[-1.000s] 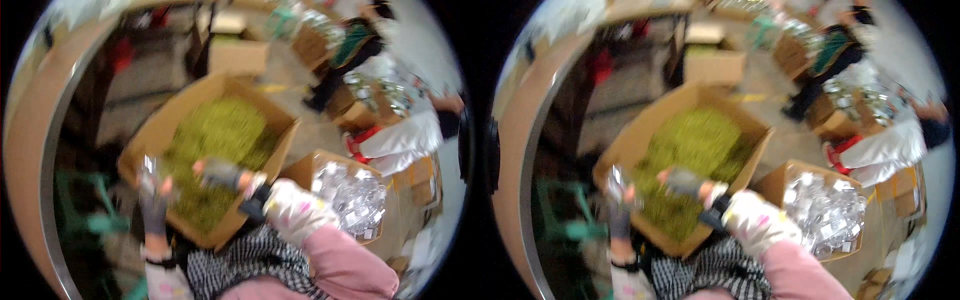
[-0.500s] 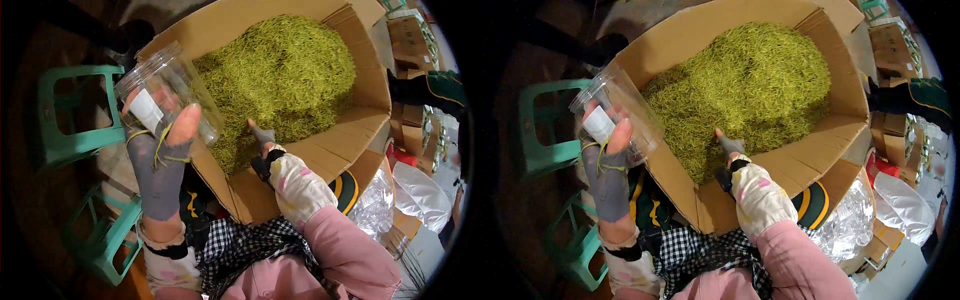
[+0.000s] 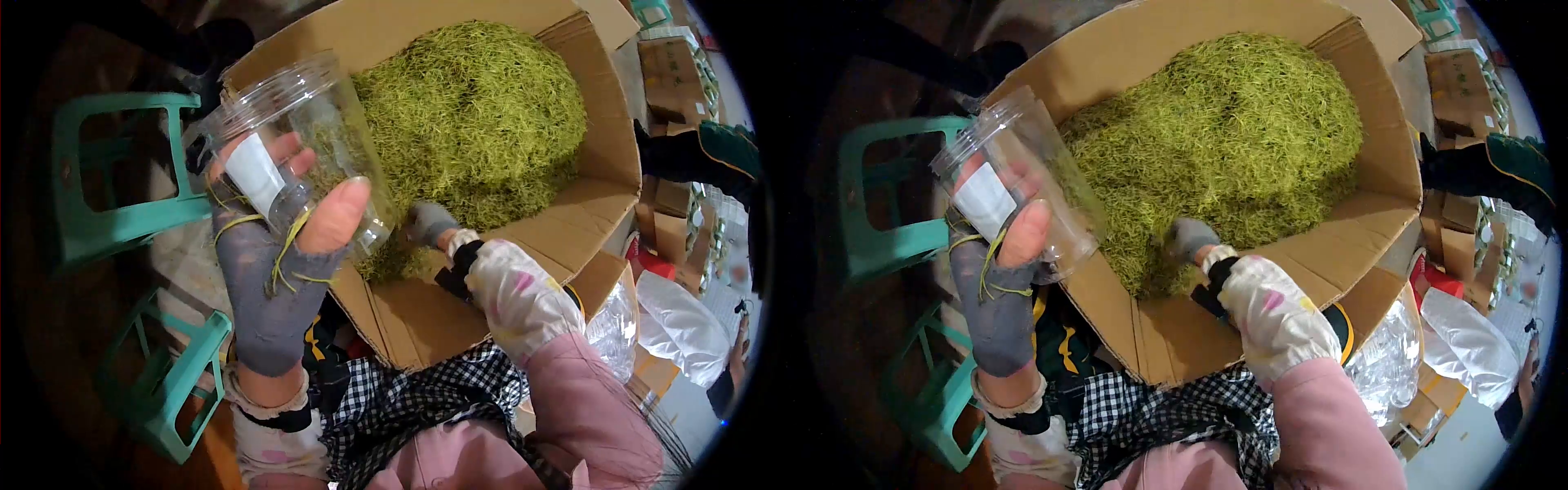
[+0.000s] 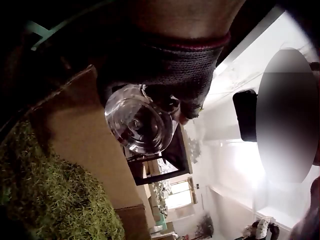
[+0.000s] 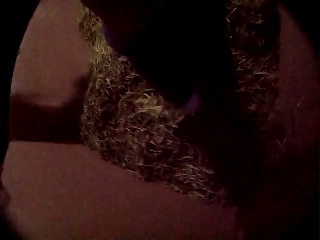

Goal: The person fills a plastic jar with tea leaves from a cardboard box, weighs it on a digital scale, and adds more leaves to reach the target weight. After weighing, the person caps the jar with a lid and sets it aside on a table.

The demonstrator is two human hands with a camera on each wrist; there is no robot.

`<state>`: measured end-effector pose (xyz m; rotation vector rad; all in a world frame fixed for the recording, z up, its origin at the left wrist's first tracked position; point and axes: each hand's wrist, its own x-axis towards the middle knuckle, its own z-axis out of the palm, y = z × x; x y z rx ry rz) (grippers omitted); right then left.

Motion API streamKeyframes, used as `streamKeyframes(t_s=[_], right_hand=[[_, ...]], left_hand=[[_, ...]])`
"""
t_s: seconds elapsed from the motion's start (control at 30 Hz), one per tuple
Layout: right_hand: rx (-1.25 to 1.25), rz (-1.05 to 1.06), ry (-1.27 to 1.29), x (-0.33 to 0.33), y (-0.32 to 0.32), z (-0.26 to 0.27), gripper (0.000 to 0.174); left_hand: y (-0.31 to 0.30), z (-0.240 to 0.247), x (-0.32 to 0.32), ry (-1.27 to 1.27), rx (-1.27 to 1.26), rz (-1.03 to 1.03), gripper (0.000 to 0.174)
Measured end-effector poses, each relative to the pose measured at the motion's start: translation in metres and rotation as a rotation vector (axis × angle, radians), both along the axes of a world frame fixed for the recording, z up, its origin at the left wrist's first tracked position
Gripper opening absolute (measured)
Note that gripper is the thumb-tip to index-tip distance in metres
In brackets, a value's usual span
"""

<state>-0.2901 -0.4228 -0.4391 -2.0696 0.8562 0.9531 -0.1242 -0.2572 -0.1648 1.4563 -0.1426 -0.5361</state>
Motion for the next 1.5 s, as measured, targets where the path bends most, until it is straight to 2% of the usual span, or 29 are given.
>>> streamKeyframes(t_s=[0.03,0.1,0.13,0.2,0.33,0.4,0.43,0.47,0.57,0.6,0.7,0.77,0.8,0.83,0.87,0.93,0.97,1.0,1.03,1.1,1.13,1.17,1.2,1.27,1.3,1.33,1.4,1.47,1.5], right_hand=[[-0.02,-0.191,-0.056,0.009,-0.01,0.004,0.048],[-0.201,-0.393,-0.175,0.012,-0.035,-0.031,0.059],[-0.2,-0.395,-0.172,0.018,-0.038,-0.03,0.059],[-0.624,-0.613,-0.081,0.031,-0.042,-0.026,0.062],[-0.545,-0.685,-0.018,0.037,-0.036,-0.035,0.065],[-0.417,-0.468,-0.134,0.01,-0.045,-0.059,0.073],[-0.268,-0.435,-0.185,-0.004,-0.053,-0.076,0.065],[-0.27,-0.435,-0.183,-0.007,-0.049,-0.066,0.065],[-0.251,0.042,0.074,-0.011,-0.015,-0.017,0.053],[-0.058,0.199,0.111,-0.016,-0.014,-0.018,0.056],[-0.11,0.264,-0.025,-0.008,-0.005,-0.011,0.059],[-0.331,0.172,-0.316,0.021,-0.02,0.006,0.056],[-0.497,0.153,-0.572,0.029,-0.028,-0.007,0.07],[-0.588,0.18,-0.482,0.047,-0.031,0.012,0.084],[-0.592,0.179,-0.486,0.057,-0.034,0.013,0.084],[-0.601,0.214,-0.412,0.074,-0.035,0.015,0.096],[-0.57,0.235,-0.402,0.083,-0.031,0.021,0.076],[-0.568,0.24,-0.409,0.087,-0.029,0.027,0.076],[-0.367,0.129,-0.343,0.085,-0.025,0.035,0.061],[-0.006,-0.106,-0.333,0.064,-0.022,0.0,0.027],[-0.042,0.339,-0.473,0.041,-0.017,-0.016,0.031],[-0.023,0.498,-0.273,0.034,-0.008,0.013,0.039],[-0.028,0.499,-0.271,0.017,0.001,0.003,0.039],[0.063,0.375,0.002,-0.019,0.01,-0.043,0.044],[0.066,0.376,0.001,-0.022,0.005,-0.049,0.044],[0.031,0.232,-0.075,-0.024,-0.004,-0.057,0.051],[0.002,0.09,-0.146,-0.016,-0.013,-0.045,0.061],[-0.305,-0.135,-0.381,-0.007,-0.025,-0.023,0.085],[-0.441,-0.164,-0.32,-0.007,-0.021,-0.031,0.103]], left_hand=[[0.001,0.001,0.0,0.008,0.016,-0.003,0.081],[0.002,0.0,0.001,0.018,0.022,-0.001,0.081],[0.001,-0.001,0.002,0.025,0.015,0.006,0.081],[-0.002,-0.005,0.003,0.011,0.012,-0.001,0.081],[-0.004,-0.009,0.002,0.016,0.048,-0.011,0.083],[-0.001,-0.01,0.003,-0.016,0.05,-0.022,0.083],[-0.001,-0.011,0.002,-0.044,0.042,-0.037,0.083],[-0.001,-0.011,0.002,-0.041,0.04,-0.037,0.083],[-0.004,-0.01,-0.001,-0.027,0.007,-0.022,0.081],[-0.005,-0.009,-0.003,0.002,0.0,-0.021,0.08],[-0.004,-0.007,-0.001,0.045,0.02,-0.047,0.08],[-0.002,-0.009,-0.002,0.071,0.06,-0.078,0.081],[-0.003,-0.011,-0.001,0.073,0.072,-0.086,0.082],[-0.005,-0.012,0.0,0.071,0.079,-0.09,0.084],[-0.006,-0.011,-0.001,0.066,0.076,-0.091,0.084],[-0.009,-0.011,-0.005,0.06,0.033,-0.062,0.085],[-0.009,-0.014,-0.007,0.058,0.034,-0.06,0.085],[-0.01,-0.019,-0.008,-0.044,0.03,-0.046,0.075],[-0.009,-0.022,-0.009,-0.14,0.031,-0.035,0.065],[-0.005,-0.02,-0.008,-0.138,0.034,-0.048,0.066],[-0.005,-0.02,-0.008,-0.144,0.027,-0.058,0.067],[-0.005,-0.02,-0.008,-0.141,0.02,-0.057,0.067],[-0.005,-0.021,-0.008,-0.153,0.04,-0.064,0.067],[-0.004,-0.02,-0.007,-0.168,0.062,-0.07,0.068],[-0.004,-0.019,-0.006,-0.123,0.057,-0.093,0.076],[-0.004,-0.018,-0.005,-0.077,0.055,-0.114,0.085],[-0.006,-0.017,-0.005,-0.056,0.036,-0.096,0.085],[-0.007,-0.015,-0.006,-0.04,0.009,-0.083,0.085],[-0.007,-0.016,-0.006,-0.02,-0.01,-0.077,0.085]])
